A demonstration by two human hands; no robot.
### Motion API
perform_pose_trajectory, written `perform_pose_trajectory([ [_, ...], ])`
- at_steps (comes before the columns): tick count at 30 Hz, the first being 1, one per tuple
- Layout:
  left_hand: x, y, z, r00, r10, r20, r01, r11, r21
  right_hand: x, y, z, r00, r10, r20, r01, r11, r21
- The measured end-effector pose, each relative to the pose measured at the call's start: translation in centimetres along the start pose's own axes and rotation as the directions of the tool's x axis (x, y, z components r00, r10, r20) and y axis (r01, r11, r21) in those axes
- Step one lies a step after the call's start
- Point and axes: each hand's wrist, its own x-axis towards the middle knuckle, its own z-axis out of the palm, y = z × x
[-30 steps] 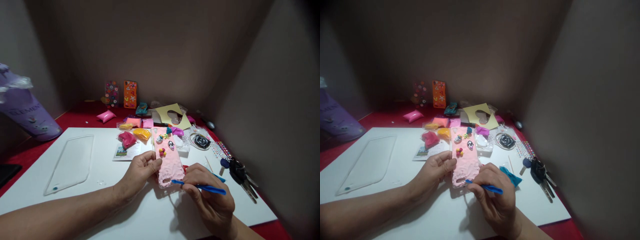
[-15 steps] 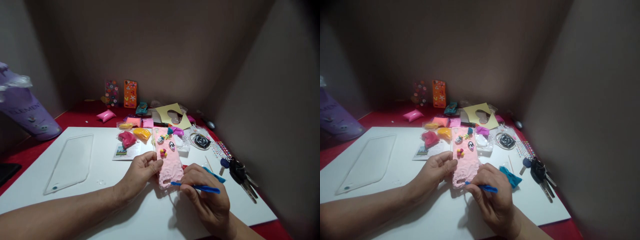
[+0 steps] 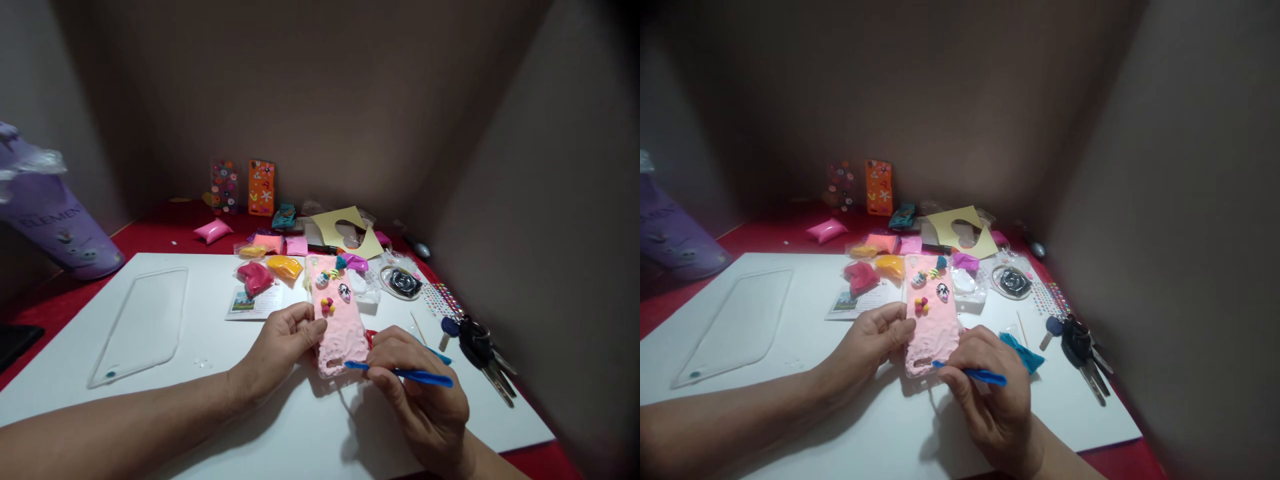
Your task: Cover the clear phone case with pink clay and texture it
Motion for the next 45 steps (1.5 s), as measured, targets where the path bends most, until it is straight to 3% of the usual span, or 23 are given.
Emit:
perform_pose_trajectory([
  [6, 0.0, -0.19, -0.2, 1.0, -0.003, 0.011, 0.003, 1.0, 0.021, 0.08, 0.06, 0.04, 0.999, 0.008, 0.048, -0.007, 1.0, -0.019],
  [13, -0.04, 0.04, -0.06, 1.0, -0.012, -0.001, 0.012, 1.0, 0.017, -0.16, -0.07, -0.06, 1.0, 0.013, 0.018, -0.013, 0.999, -0.031],
  [21, 0.04, -0.26, -0.09, 0.999, -0.023, 0.036, 0.025, 0.998, -0.055, -0.57, 0.35, 0.21, 0.982, 0.104, -0.156, -0.079, 0.984, 0.158],
  [32, 0.06, -0.13, 0.07, 0.999, -0.007, 0.036, 0.01, 0.997, -0.081, -0.41, 0.32, 0.28, 0.997, 0.045, -0.069, -0.038, 0.993, 0.108],
  [45, -0.12, 0.03, 0.11, 0.999, -0.014, 0.044, 0.017, 0.997, -0.075, -0.31, 0.51, 0.27, 0.992, 0.081, -0.095, -0.069, 0.989, 0.132],
])
